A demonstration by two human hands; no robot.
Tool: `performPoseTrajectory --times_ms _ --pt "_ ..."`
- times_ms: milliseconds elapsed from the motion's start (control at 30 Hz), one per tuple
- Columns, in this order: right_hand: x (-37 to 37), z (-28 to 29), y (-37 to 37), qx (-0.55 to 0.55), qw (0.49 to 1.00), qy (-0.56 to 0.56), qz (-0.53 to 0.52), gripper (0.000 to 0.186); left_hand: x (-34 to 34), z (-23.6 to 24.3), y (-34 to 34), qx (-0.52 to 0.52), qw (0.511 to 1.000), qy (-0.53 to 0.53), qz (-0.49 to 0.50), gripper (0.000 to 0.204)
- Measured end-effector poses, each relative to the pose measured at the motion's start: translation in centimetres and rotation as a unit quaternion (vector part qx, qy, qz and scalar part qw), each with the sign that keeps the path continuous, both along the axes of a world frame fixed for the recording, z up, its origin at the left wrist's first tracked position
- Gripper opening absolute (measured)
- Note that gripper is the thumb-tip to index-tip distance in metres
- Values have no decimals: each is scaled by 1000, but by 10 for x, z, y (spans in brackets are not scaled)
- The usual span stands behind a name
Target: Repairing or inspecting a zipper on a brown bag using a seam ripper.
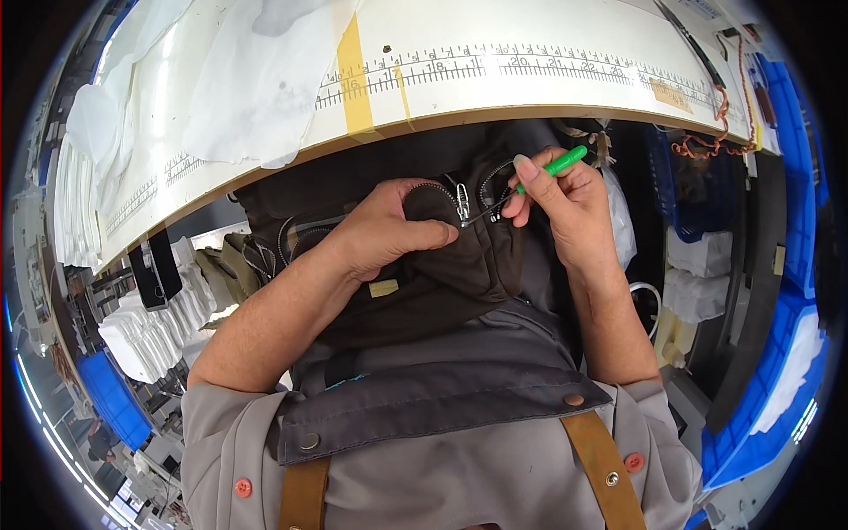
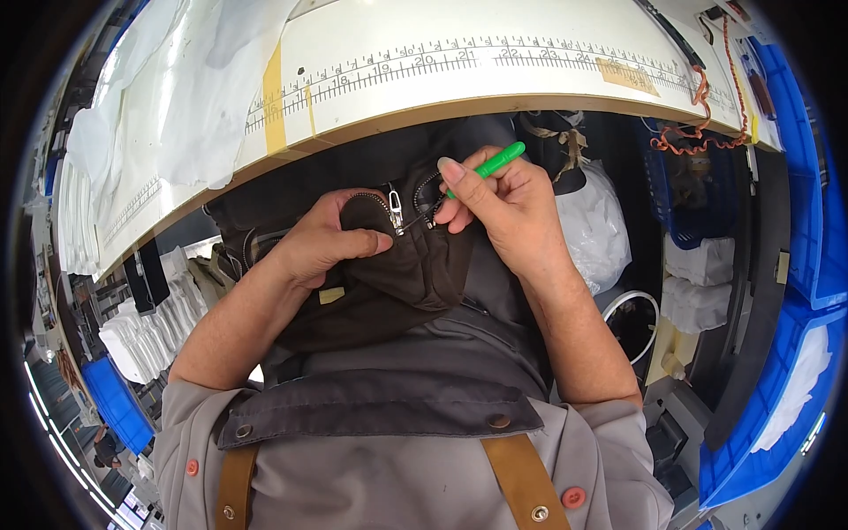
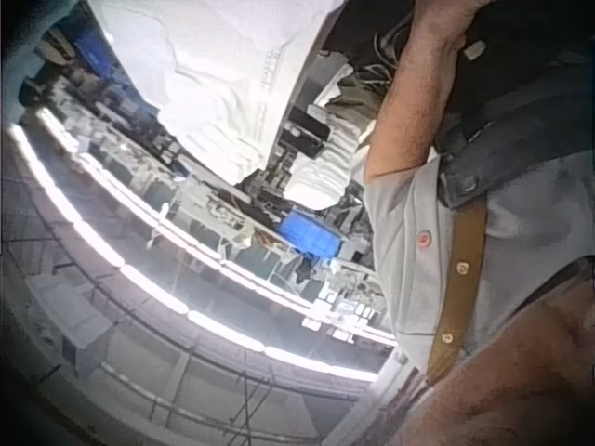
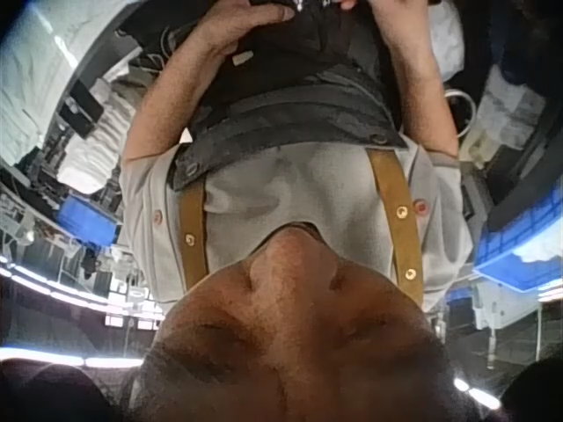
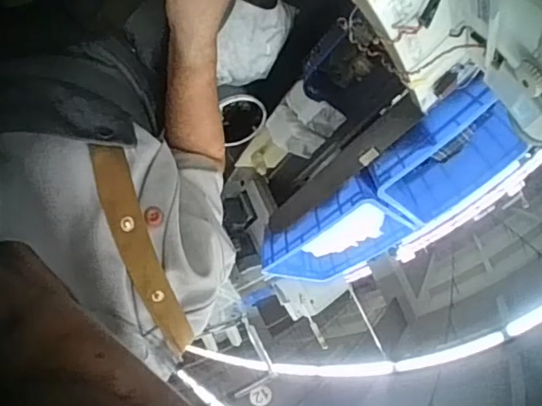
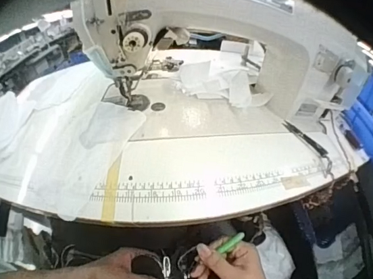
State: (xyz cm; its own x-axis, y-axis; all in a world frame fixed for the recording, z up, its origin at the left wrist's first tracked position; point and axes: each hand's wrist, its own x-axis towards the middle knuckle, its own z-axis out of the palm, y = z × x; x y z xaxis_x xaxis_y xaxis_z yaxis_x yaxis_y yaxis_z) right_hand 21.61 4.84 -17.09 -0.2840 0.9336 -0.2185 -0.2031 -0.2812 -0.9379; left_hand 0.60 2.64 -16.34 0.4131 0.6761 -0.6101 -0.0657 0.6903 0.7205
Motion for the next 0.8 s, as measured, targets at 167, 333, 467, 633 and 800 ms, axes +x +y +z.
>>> performPoseTrajectory --times_ms 167,333,467,633,800 --pt "0 0 0 2 1000 1 6 21 0 2 1 1 1000 10 -5 30" --pt "0 0 0 -1 1000 2 -2 21 -1 1 1 0 1000 10 -6 32" --pt "-1 0 1 1 1000 2 -4 21 -1 1 2 -3 1000 8 -6 36" --pt "-1 2 -1 3 999 -19 29 21 1 2 0 -7 1000 2 7 38" --pt "1 -1 -1 5 1000 -8 12 21 1 2 1 -7 1000 15 4 28"
